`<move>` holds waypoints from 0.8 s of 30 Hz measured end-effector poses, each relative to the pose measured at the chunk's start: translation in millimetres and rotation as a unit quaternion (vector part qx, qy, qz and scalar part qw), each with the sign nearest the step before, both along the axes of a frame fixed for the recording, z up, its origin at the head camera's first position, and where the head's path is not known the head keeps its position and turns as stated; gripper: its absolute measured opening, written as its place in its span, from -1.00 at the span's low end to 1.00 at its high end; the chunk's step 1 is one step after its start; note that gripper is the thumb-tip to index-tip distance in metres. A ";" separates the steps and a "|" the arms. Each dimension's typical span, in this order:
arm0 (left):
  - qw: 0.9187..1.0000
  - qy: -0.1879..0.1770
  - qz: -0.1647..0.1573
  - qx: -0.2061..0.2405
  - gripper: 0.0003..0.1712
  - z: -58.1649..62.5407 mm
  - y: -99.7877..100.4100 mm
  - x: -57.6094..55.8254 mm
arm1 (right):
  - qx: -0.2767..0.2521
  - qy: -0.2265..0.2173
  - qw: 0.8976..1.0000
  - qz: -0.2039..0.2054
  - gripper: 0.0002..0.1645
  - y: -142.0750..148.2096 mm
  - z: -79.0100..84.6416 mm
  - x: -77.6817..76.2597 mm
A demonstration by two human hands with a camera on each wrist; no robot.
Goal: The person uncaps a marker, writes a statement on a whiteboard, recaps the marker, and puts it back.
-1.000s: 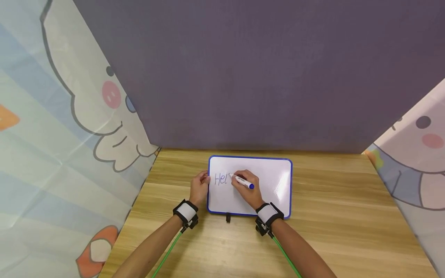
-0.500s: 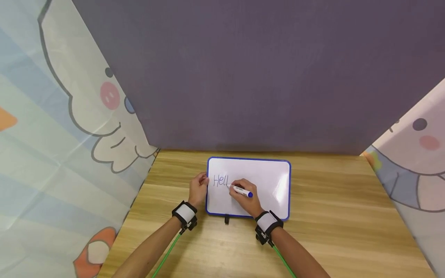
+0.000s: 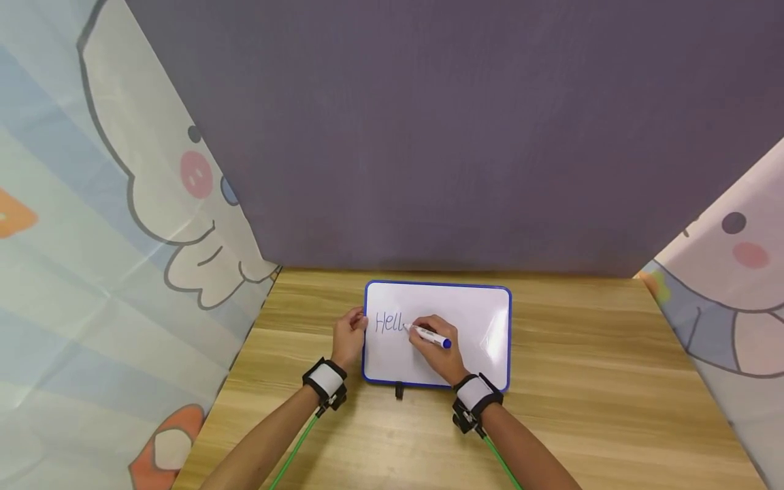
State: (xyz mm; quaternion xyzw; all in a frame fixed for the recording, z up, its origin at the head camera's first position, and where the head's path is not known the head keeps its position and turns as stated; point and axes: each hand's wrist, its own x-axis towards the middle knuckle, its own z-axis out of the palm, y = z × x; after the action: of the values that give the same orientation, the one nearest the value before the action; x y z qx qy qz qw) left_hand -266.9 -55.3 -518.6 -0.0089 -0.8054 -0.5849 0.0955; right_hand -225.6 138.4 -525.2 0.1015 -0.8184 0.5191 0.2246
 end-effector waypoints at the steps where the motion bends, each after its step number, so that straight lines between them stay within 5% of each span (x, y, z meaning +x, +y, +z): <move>1: 1.000 -0.008 0.000 0.000 -0.72 -0.2 0.0 -0.2 | -0.001 -0.002 1.000 -0.001 -0.87 0.7 0.5 -0.7; 13: 1.000 -0.022 0.003 0.000 -0.73 -3.8 0.0 -3.5 | 0.002 0.043 0.999 0.009 -0.86 4.1 0.8 -11.5; 19: 1.000 -0.021 0.000 0.001 -0.73 -5.6 -0.1 -5.0 | 0.012 0.025 1.000 0.000 -0.88 4.6 -0.1 -11.4; 24: 1.000 -0.014 0.006 -0.007 -0.74 -4.0 1.1 -5.5 | 0.018 0.008 1.000 -0.004 -0.88 -2.1 20.3 -0.5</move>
State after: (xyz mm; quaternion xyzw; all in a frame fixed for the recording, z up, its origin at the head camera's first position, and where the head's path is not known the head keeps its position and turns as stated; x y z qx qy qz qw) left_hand -272.5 -54.2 -522.6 0.0031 -0.8109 -0.5786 0.0875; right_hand -226.1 136.3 -504.9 0.1067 -0.8261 0.5026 0.2317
